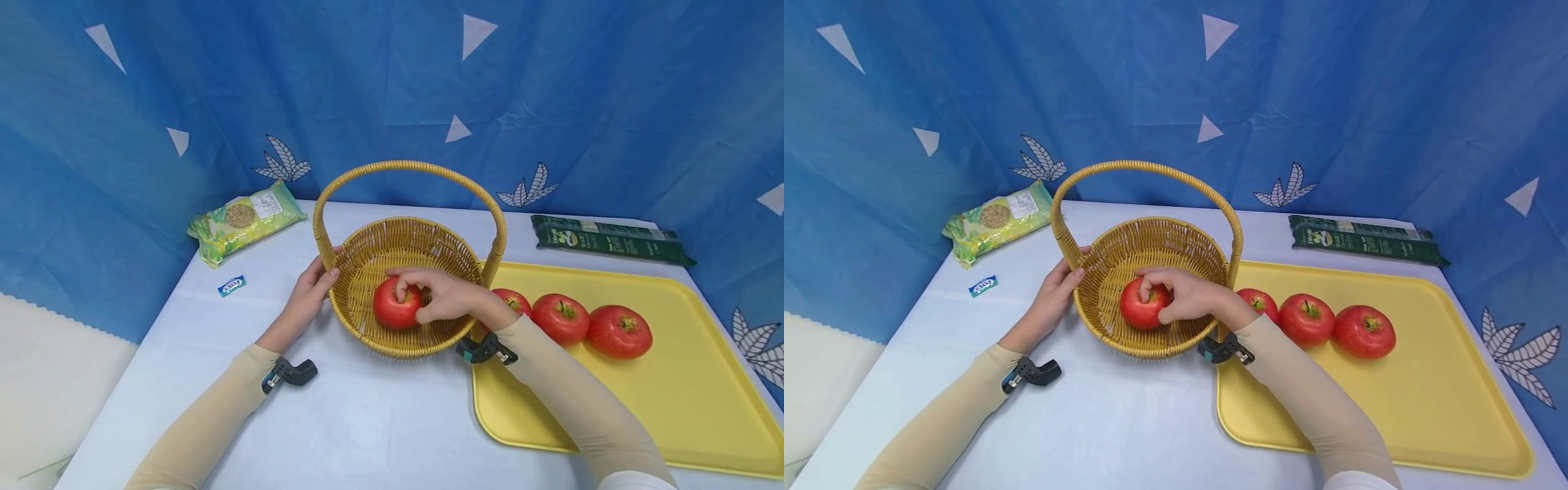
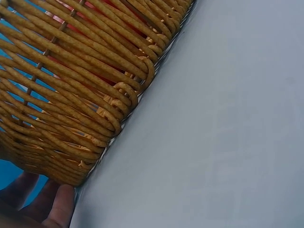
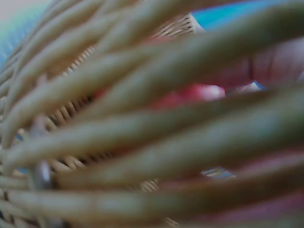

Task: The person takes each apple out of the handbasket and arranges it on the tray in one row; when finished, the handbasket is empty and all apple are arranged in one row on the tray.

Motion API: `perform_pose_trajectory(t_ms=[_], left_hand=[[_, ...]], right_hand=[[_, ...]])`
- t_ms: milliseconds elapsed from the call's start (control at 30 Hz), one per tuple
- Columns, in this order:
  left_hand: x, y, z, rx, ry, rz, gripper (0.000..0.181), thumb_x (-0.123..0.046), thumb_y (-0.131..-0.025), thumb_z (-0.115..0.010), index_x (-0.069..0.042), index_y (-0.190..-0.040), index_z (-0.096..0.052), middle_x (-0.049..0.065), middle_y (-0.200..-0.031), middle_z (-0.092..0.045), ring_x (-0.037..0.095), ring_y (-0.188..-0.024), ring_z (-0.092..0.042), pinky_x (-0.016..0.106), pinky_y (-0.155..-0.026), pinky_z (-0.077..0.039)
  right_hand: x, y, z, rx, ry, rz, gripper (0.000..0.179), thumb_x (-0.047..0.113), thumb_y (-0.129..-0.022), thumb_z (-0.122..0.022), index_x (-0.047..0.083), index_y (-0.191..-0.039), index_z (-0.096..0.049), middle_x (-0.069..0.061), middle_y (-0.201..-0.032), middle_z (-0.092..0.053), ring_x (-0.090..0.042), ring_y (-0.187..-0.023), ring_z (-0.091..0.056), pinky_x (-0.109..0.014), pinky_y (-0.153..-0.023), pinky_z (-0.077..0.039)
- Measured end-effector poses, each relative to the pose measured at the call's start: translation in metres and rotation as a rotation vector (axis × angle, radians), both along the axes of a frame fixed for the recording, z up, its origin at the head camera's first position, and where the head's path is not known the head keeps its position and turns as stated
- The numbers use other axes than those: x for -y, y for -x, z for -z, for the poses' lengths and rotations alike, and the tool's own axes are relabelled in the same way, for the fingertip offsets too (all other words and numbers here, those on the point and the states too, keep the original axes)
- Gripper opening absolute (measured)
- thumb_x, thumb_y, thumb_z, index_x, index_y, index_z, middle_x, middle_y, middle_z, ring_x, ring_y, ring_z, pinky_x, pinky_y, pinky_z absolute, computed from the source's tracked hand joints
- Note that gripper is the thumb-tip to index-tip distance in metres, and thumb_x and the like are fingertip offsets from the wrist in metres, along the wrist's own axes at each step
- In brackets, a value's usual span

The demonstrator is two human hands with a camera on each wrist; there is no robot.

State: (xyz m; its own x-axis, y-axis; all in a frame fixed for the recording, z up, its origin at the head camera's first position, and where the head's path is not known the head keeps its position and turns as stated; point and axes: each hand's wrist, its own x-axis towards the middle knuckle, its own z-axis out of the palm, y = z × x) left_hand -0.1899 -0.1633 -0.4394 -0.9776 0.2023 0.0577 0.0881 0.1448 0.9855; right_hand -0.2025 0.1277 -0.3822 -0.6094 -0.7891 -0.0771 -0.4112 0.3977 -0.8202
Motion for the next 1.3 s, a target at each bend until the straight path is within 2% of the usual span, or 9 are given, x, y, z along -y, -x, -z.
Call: perform_pose_trajectory(t_ms=[133,233,433,633,733,967,1167,1300], left_hand=[[0.0006,-0.0001,0.0011,-0.008,0.011,-0.005,0.051,-0.028,-0.109,-0.045,-0.017,-0.158,-0.035,0.02,-0.157,-0.044,0.04,-0.136,-0.053,0.034,-0.1,-0.056],[0.001,0.0003,0.0019,-0.008,0.012,-0.005,0.051,-0.028,-0.109,-0.045,-0.016,-0.158,-0.035,0.021,-0.157,-0.044,0.04,-0.136,-0.053,0.038,-0.103,-0.055],[0.0003,0.0005,-0.0001,-0.005,0.012,-0.001,0.051,-0.025,-0.11,-0.043,-0.016,-0.159,-0.034,0.019,-0.16,-0.041,0.04,-0.139,-0.05,0.052,-0.109,-0.049],[0.0003,0.0007,0.0015,-0.006,0.012,-0.005,0.05,-0.026,-0.11,-0.044,-0.016,-0.158,-0.035,0.019,-0.16,-0.04,0.041,-0.139,-0.051,0.054,-0.108,-0.05],[0.0003,0.0005,0.0017,-0.011,0.011,-0.007,0.05,-0.025,-0.11,-0.044,-0.015,-0.158,-0.036,0.02,-0.159,-0.041,0.041,-0.138,-0.051,0.055,-0.108,-0.05],[-0.0001,-0.0001,0.0017,-0.015,0.013,-0.005,0.05,-0.024,-0.11,-0.044,-0.014,-0.158,-0.036,0.021,-0.159,-0.041,0.042,-0.138,-0.05,0.054,-0.108,-0.05],[0.0002,0.0003,0.0011,-0.006,0.012,-0.004,0.05,-0.026,-0.11,-0.044,-0.017,-0.158,-0.036,0.019,-0.159,-0.041,0.04,-0.14,-0.05,0.055,-0.11,-0.048],[0.0001,0.0006,0.0014,-0.001,0.013,-0.003,0.05,-0.027,-0.11,-0.044,-0.018,-0.159,-0.035,0.018,-0.16,-0.041,0.039,-0.14,-0.049,0.057,-0.11,-0.048]], right_hand=[[-0.0029,0.0003,-0.001,-0.007,-0.026,-0.031,0.028,0.007,-0.077,-0.076,0.017,-0.098,-0.061,-0.017,-0.154,-0.048,-0.04,-0.144,-0.04,-0.047,-0.103,-0.051],[-0.0036,0.0009,-0.001,-0.009,-0.036,-0.044,0.028,0.011,-0.079,-0.081,0.016,-0.1,-0.062,-0.014,-0.148,-0.054,-0.037,-0.146,-0.039,-0.049,-0.109,-0.047],[-0.0015,0.0027,0.0003,0.058,-0.04,-0.043,0.032,0.006,-0.076,-0.077,0.016,-0.101,-0.059,-0.017,-0.158,-0.043,-0.039,-0.149,-0.036,-0.051,-0.11,-0.047],[-0.002,0.001,-0.0006,0.109,-0.042,-0.076,0.04,-0.002,-0.074,-0.074,0.015,-0.109,-0.061,-0.019,-0.164,-0.034,-0.041,-0.145,-0.041,-0.039,-0.097,-0.053],[-0.0031,0.0006,-0.001,0.103,-0.038,-0.095,0.041,0.001,-0.077,-0.077,0.014,-0.114,-0.064,-0.019,-0.163,-0.036,-0.04,-0.146,-0.04,-0.036,-0.094,-0.053],[-0.0013,-0.0006,-0.0012,0.064,-0.031,-0.089,0.042,0.008,-0.078,-0.083,0.013,-0.116,-0.066,-0.017,-0.149,-0.05,-0.038,-0.141,-0.042,-0.044,-0.104,-0.051],[-0.0002,-0.0021,-0.0017,0.075,-0.009,-0.085,0.039,0.004,-0.078,-0.082,0.013,-0.111,-0.063,-0.018,-0.159,-0.041,-0.04,-0.145,-0.039,-0.049,-0.108,-0.049],[-0.0002,-0.0018,-0.0009,0.065,0.002,-0.093,0.037,0.008,-0.079,-0.083,0.013,-0.11,-0.064,-0.017,-0.154,-0.048,-0.038,-0.141,-0.044,-0.045,-0.106,-0.051]])
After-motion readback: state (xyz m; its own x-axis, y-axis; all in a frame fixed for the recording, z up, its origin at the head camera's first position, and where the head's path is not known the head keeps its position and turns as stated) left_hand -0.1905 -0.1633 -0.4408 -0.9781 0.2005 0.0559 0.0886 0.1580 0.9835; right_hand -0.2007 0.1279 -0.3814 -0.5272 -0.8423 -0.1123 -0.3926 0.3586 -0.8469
